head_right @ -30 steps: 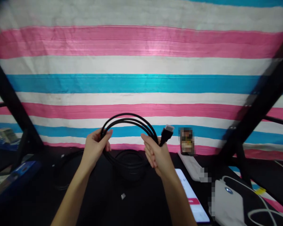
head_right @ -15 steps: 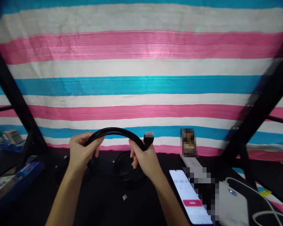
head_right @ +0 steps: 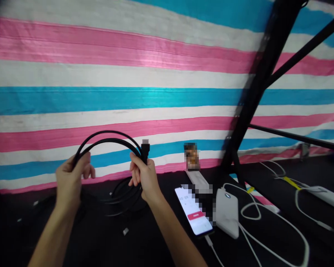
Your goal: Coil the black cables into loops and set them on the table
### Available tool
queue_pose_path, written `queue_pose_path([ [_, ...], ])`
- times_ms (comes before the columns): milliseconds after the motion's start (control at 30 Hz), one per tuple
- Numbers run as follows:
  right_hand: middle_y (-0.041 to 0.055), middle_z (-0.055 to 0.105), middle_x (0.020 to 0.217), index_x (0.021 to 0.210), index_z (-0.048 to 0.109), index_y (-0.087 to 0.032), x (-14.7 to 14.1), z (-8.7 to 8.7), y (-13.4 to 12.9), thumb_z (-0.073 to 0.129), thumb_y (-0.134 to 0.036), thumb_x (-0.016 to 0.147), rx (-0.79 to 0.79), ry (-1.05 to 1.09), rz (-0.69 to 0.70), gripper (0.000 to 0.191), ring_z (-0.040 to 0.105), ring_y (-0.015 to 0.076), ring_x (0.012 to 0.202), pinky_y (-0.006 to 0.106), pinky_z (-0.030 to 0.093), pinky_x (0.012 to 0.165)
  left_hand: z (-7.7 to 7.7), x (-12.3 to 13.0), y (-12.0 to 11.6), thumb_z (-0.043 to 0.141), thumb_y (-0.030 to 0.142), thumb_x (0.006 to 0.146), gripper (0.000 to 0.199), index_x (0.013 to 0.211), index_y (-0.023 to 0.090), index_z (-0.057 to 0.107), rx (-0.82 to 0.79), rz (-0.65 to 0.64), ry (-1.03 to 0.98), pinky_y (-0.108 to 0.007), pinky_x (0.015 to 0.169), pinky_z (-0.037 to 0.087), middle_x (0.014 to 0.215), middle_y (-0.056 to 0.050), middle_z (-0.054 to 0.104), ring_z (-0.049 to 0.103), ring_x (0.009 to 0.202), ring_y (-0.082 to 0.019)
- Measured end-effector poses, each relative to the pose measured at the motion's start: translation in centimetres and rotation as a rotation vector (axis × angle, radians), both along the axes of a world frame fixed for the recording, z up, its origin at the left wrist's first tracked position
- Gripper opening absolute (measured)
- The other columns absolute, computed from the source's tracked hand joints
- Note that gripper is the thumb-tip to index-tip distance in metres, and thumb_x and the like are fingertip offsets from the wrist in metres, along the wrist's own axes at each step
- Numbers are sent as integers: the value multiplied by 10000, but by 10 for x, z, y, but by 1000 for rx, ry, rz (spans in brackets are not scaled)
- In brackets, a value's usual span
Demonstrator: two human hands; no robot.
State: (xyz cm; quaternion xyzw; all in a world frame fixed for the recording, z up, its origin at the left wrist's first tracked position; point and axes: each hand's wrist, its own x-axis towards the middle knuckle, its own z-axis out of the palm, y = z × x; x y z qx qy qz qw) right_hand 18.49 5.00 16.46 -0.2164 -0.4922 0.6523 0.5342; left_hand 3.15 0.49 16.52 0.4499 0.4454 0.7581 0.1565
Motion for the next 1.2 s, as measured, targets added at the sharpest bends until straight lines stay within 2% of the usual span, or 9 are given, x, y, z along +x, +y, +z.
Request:
queue_pose_path([
  [67,-108,272,258,457,475,-173,2,3,0,653,-425,700,-49,83,-18,392,229,33,230,157,333,285,-9,10,12,673,341,728,234,678,179,513,-30,17,-72,-204,441,340,458,65,402,436,407,-90],
  [267,-109,244,281,443,370,-195,1,7,-2,655,-422,690,-82,417,-204,440,202,39,267,169,291,307,-24,56,27,697,375,702,311,819,188,477,-75,-297,-360,-235,591,427,516,57,484,561,578,-145],
  [433,-91,286,334,456,350,-208,-3,5,-2,613,-466,725,4,380,-157,456,307,73,333,228,422,442,-17,83,14,588,470,790,313,755,186,461,70,-281,-459,-247,647,449,567,32,512,604,686,-163],
  [600,-67,437,484,566,516,-191,-7,0,-1,685,-382,673,-71,238,45,277,482,100,501,260,475,633,-9,54,10,494,544,823,347,772,202,459,213,-100,-605,-177,351,273,363,107,270,338,291,-80],
  [733,3,578,675,861,636,-164,3,6,-1,571,-462,698,-107,208,266,346,571,159,672,318,482,712,-1,19,6,546,567,779,389,759,183,484,211,-78,-668,-175,300,171,355,109,261,198,262,-46],
  [833,66,619,795,964,625,-145,15,12,1,498,-519,696,-68,166,394,477,586,206,751,354,488,690,8,-2,-2,588,561,750,386,739,185,502,135,-187,-575,-183,282,134,342,109,238,167,251,-45],
  [967,-29,524,597,991,584,-182,19,13,2,595,-405,698,33,9,283,368,501,119,495,266,464,501,16,-11,-17,625,552,718,392,650,177,536,-99,-266,-263,-197,267,58,319,91,229,148,227,-39],
  [1100,-114,261,480,814,545,-183,16,10,-1,703,-326,664,153,-139,94,261,157,21,346,143,132,301,16,3,-22,609,558,723,406,597,174,568,-240,-159,10,-196,269,51,296,60,271,202,221,-49],
  [1200,-117,154,478,637,453,-178,21,12,-2,704,-442,657,120,-113,169,365,59,21,383,164,18,327,13,14,-19,569,559,753,416,595,174,583,-180,-164,64,-197,288,118,293,53,289,225,235,-53],
])
